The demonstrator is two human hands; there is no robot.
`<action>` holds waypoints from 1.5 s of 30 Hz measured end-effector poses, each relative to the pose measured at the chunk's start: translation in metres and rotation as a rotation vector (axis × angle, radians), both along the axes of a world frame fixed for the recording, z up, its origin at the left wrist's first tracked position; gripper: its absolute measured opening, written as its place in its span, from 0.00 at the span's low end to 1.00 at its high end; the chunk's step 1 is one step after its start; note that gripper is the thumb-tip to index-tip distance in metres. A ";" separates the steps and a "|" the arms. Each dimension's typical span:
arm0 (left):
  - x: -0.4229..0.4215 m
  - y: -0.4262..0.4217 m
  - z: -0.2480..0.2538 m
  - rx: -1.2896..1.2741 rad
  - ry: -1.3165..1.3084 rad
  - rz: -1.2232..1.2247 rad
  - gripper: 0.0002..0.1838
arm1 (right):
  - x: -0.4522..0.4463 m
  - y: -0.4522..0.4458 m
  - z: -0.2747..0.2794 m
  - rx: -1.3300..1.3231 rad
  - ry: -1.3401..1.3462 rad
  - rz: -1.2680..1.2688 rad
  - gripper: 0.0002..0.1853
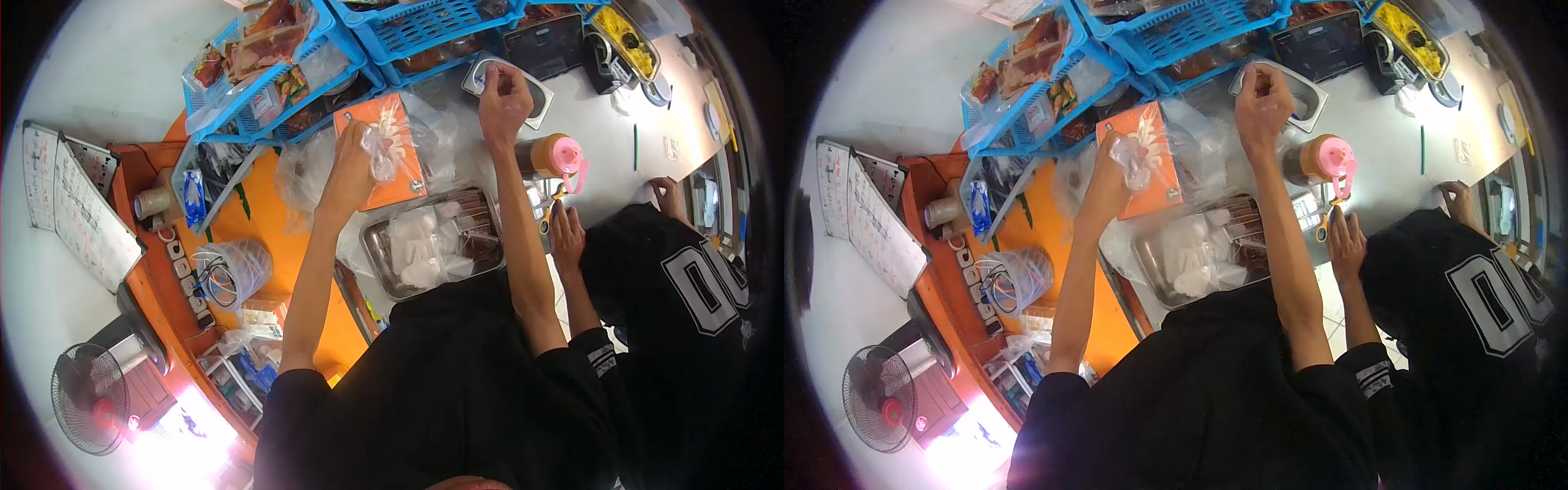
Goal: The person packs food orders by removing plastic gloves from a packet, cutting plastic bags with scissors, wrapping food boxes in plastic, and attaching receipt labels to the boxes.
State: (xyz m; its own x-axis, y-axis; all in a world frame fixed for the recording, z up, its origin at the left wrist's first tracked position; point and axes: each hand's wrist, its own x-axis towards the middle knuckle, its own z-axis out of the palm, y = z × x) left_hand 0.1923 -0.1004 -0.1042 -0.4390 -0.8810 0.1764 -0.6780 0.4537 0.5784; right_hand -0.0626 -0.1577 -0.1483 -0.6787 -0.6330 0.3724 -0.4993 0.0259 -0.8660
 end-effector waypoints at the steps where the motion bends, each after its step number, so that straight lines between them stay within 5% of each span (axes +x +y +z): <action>1: 0.000 0.000 0.002 0.062 0.062 0.026 0.13 | 0.008 0.006 0.004 -0.085 -0.313 0.180 0.04; 2: 0.000 0.000 0.004 0.126 0.123 0.054 0.12 | 0.017 0.013 0.008 -0.165 -0.630 0.358 0.05; 7: -0.001 0.001 0.015 -0.029 0.026 0.043 0.12 | 0.043 0.040 0.052 -0.209 -0.869 0.763 0.05; 9: -0.003 0.002 0.018 -0.166 0.005 0.030 0.12 | 0.051 0.041 0.057 0.195 -0.239 0.955 0.04; 10: -0.004 0.002 0.020 -0.202 -0.004 0.019 0.14 | 0.056 0.039 0.054 0.192 0.032 0.987 0.09; 13: -0.003 -0.002 0.025 -0.215 0.011 -0.015 0.18 | 0.076 0.048 0.051 0.107 0.273 1.031 0.10; 21: 0.002 0.001 0.021 -0.004 0.106 -0.040 0.21 | 0.073 0.041 0.057 0.316 0.334 1.160 0.23; 28: 0.007 -0.005 0.027 0.082 0.112 -0.031 0.20 | 0.032 0.044 0.052 0.243 0.300 1.122 0.06; 33: 0.002 -0.003 0.038 0.087 0.072 -0.024 0.17 | 0.026 0.051 0.059 0.245 0.088 1.076 0.06; 35: -0.008 -0.004 0.046 -0.299 -0.019 -0.080 0.16 | 0.038 0.045 0.055 0.164 0.157 1.091 0.05; 36: -0.007 -0.005 0.047 -0.299 -0.021 -0.087 0.16 | 0.044 0.044 0.053 0.163 0.154 1.086 0.05; 41: 0.002 -0.009 0.049 0.041 -0.159 -0.088 0.18 | 0.065 0.027 0.057 0.144 0.470 1.240 0.09; 45: -0.004 -0.011 0.064 0.036 -0.174 -0.024 0.20 | 0.067 0.014 0.053 0.181 0.469 1.309 0.07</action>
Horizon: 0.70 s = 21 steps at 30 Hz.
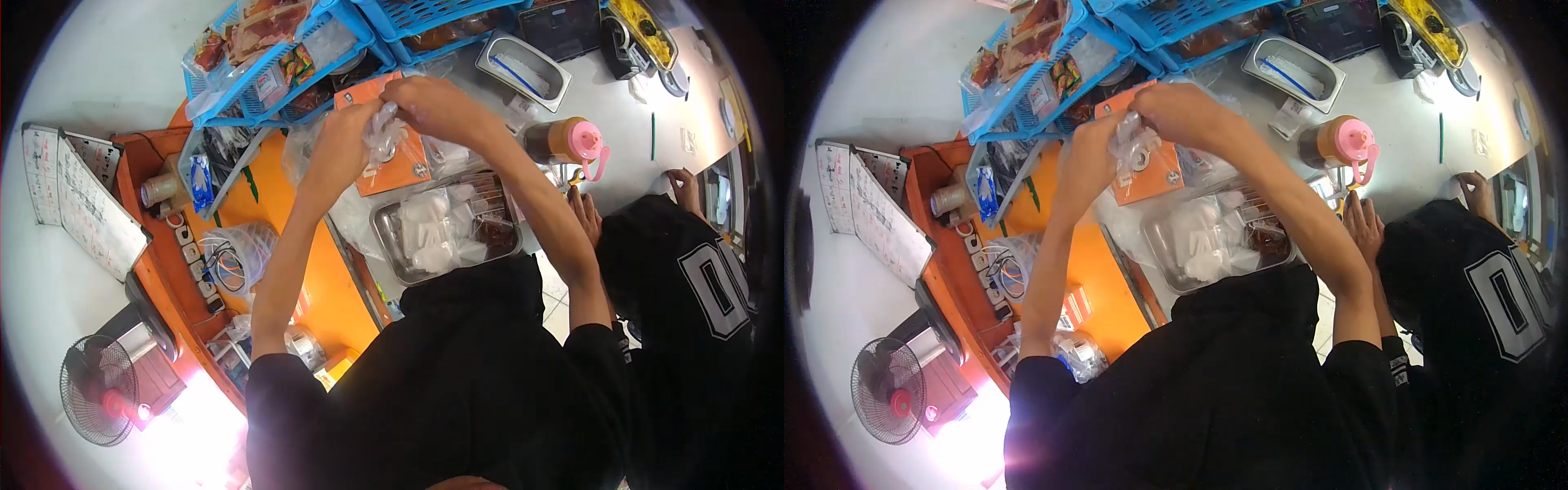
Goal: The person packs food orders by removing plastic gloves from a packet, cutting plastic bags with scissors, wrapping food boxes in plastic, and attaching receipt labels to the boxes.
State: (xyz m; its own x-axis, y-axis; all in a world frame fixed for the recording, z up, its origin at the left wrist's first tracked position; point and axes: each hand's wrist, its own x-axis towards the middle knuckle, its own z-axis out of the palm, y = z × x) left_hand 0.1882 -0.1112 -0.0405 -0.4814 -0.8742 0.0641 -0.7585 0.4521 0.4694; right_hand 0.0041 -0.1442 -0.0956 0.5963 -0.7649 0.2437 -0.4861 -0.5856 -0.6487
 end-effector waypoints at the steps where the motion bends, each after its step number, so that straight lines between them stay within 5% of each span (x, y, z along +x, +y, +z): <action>1: -0.005 0.001 0.006 0.056 0.032 0.092 0.17 | -0.001 -0.002 -0.002 -0.017 -0.051 0.006 0.06; 6: 0.009 -0.017 -0.013 0.184 0.161 0.185 0.11 | 0.000 -0.011 -0.022 0.039 -0.185 0.044 0.05; 12: 0.011 -0.029 -0.023 0.293 -0.006 0.216 0.09 | 0.000 -0.011 -0.038 -0.054 -0.340 0.034 0.05; 14: 0.007 -0.033 -0.026 0.652 0.326 0.319 0.05 | 0.000 -0.006 -0.039 -0.096 -0.433 -0.041 0.07; 17: 0.006 -0.029 -0.028 0.743 0.618 0.309 0.05 | 0.004 0.024 -0.015 0.199 -0.658 -0.362 0.08; 21: 0.001 -0.017 -0.021 0.703 0.665 0.408 0.08 | 0.013 0.063 -0.017 -0.038 -0.666 -0.326 0.12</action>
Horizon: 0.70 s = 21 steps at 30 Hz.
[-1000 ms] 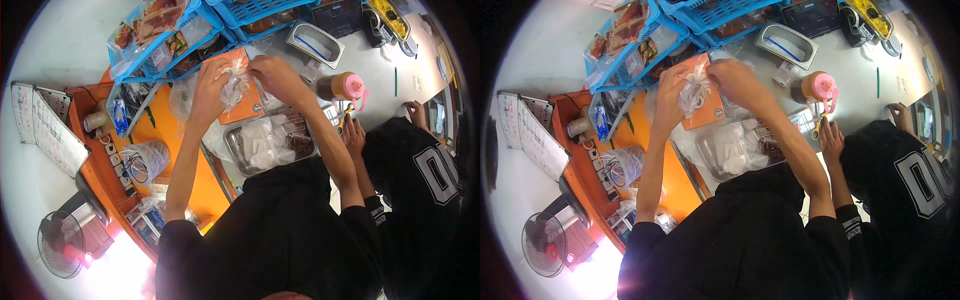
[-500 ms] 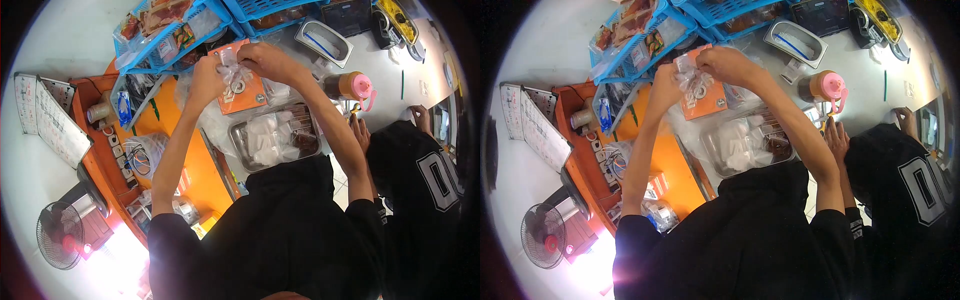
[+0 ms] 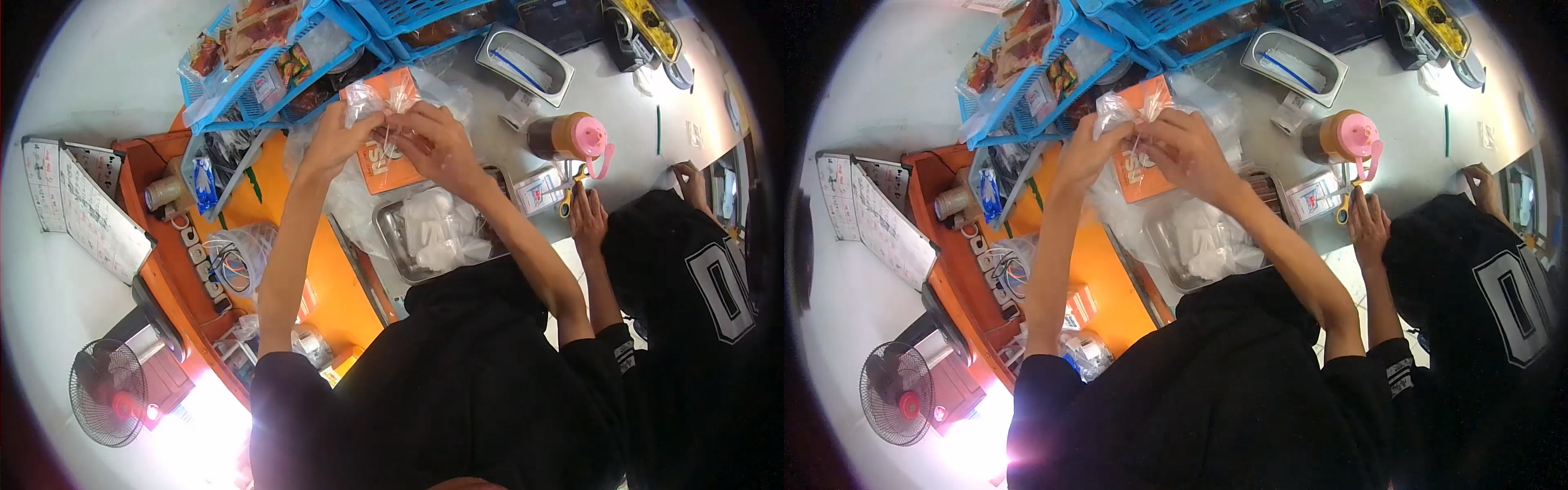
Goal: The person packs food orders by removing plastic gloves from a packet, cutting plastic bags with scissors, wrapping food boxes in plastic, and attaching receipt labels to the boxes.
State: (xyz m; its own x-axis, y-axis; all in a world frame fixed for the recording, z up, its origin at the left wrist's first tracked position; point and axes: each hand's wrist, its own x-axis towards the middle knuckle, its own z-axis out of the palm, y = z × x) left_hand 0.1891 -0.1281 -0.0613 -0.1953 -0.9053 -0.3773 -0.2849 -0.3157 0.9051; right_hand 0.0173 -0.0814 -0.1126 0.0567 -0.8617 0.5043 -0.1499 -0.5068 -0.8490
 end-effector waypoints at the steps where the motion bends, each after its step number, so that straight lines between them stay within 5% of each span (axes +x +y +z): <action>1: 0.002 0.001 -0.003 0.020 0.056 0.004 0.08 | 0.002 0.003 -0.004 0.011 -0.003 -0.005 0.12; 7: -0.016 0.016 0.024 -0.037 -0.122 0.033 0.11 | 0.014 0.012 -0.015 -0.093 0.084 -0.039 0.10; 9: -0.014 0.016 0.017 -0.050 -0.194 0.077 0.11 | 0.018 0.015 -0.015 0.079 -0.234 -0.035 0.11; 13: 0.004 0.015 -0.023 -0.163 0.076 0.017 0.11 | 0.016 0.015 -0.014 0.075 -0.312 -0.077 0.09; 16: 0.001 0.021 -0.017 -0.163 0.067 -0.001 0.11 | 0.010 0.017 -0.012 0.196 -0.237 0.003 0.13; 18: 0.001 0.020 -0.016 -0.128 0.047 0.001 0.11 | 0.012 0.015 -0.003 0.555 -0.671 0.097 0.20; 21: 0.002 0.020 -0.018 -0.112 0.110 -0.008 0.12 | 0.010 0.009 -0.005 0.503 -0.607 0.182 0.26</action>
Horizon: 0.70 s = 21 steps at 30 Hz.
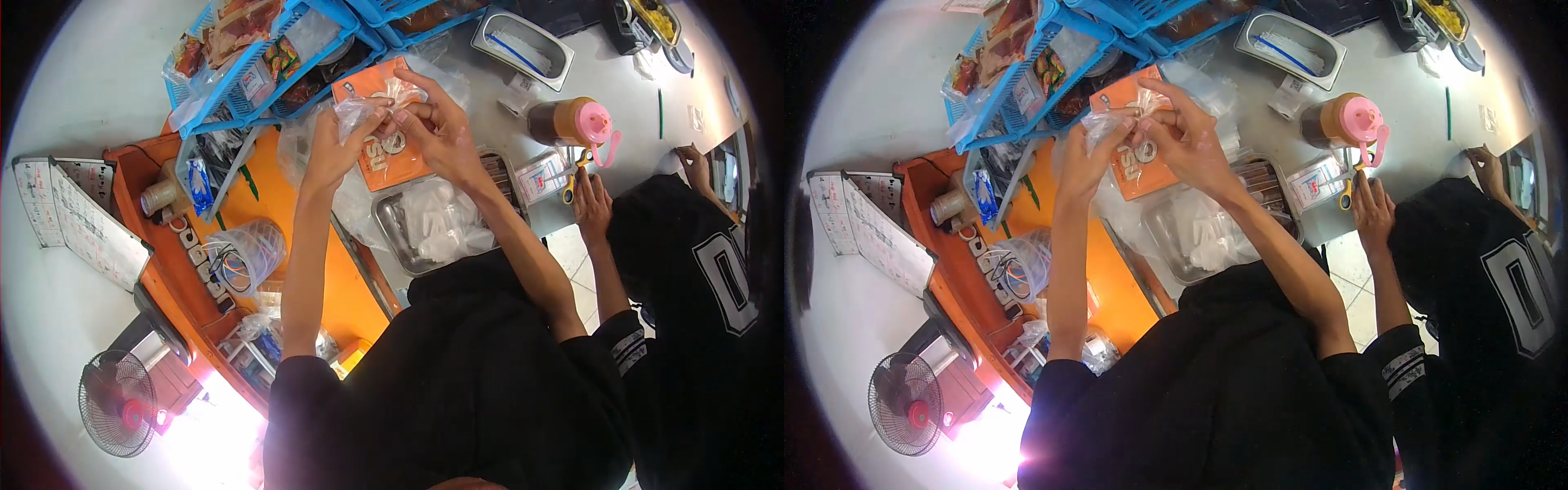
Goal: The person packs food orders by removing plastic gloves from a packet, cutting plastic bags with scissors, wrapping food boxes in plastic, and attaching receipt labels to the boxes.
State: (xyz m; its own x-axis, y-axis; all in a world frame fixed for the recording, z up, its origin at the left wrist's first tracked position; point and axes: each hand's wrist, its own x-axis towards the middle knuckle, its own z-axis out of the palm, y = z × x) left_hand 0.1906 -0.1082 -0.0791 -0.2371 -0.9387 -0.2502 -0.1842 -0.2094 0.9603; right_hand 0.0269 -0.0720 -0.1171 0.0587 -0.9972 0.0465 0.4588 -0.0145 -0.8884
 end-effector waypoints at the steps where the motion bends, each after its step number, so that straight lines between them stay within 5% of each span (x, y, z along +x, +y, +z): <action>1: -0.001 0.000 0.003 0.006 -0.009 -0.002 0.13 | 0.000 -0.001 -0.003 0.003 -0.001 0.001 0.26; 21: -0.007 0.002 0.002 0.041 -0.040 -0.011 0.13 | -0.013 -0.006 -0.004 0.028 0.148 0.123 0.23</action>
State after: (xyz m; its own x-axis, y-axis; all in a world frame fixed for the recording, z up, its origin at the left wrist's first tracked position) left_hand 0.1837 -0.1066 -0.0767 -0.2365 -0.9249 -0.2979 -0.2248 -0.2462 0.9428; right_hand 0.0135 -0.0783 -0.1209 0.1846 -0.9828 0.0003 0.3194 0.0597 -0.9457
